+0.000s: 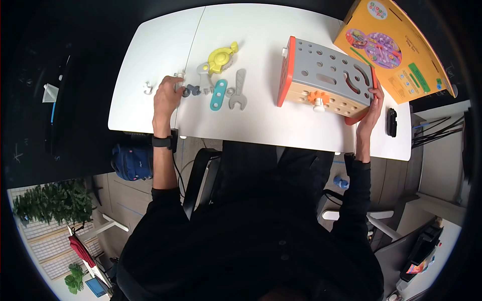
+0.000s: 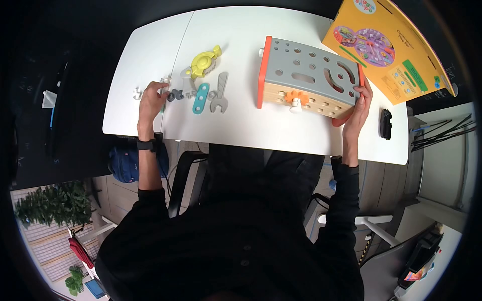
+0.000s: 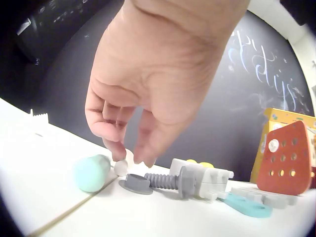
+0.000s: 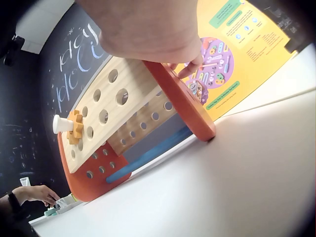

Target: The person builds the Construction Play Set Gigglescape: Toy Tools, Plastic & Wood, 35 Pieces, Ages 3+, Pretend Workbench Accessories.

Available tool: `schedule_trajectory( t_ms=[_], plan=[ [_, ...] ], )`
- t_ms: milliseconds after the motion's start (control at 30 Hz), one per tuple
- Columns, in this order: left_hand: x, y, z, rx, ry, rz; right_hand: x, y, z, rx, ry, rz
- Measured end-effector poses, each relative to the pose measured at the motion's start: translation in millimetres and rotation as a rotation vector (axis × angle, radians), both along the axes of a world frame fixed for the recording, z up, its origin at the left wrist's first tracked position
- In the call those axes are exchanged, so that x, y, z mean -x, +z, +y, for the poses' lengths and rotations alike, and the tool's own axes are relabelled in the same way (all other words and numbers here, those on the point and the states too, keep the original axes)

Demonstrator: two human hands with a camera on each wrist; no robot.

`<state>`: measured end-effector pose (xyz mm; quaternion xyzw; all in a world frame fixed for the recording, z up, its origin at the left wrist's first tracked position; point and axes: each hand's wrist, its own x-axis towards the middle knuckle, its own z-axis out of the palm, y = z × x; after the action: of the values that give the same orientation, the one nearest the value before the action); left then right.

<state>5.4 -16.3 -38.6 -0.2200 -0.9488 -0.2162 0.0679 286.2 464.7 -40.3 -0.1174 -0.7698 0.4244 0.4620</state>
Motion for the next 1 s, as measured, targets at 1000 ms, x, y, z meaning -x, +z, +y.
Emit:
schedule_trajectory(
  t_ms=[1000],
  plan=[
    [-24.1,52.8,22.9,-0.591,0.049,-0.002,-4.0,1.1,3.5,0.026,0.024,-0.041]
  ],
)
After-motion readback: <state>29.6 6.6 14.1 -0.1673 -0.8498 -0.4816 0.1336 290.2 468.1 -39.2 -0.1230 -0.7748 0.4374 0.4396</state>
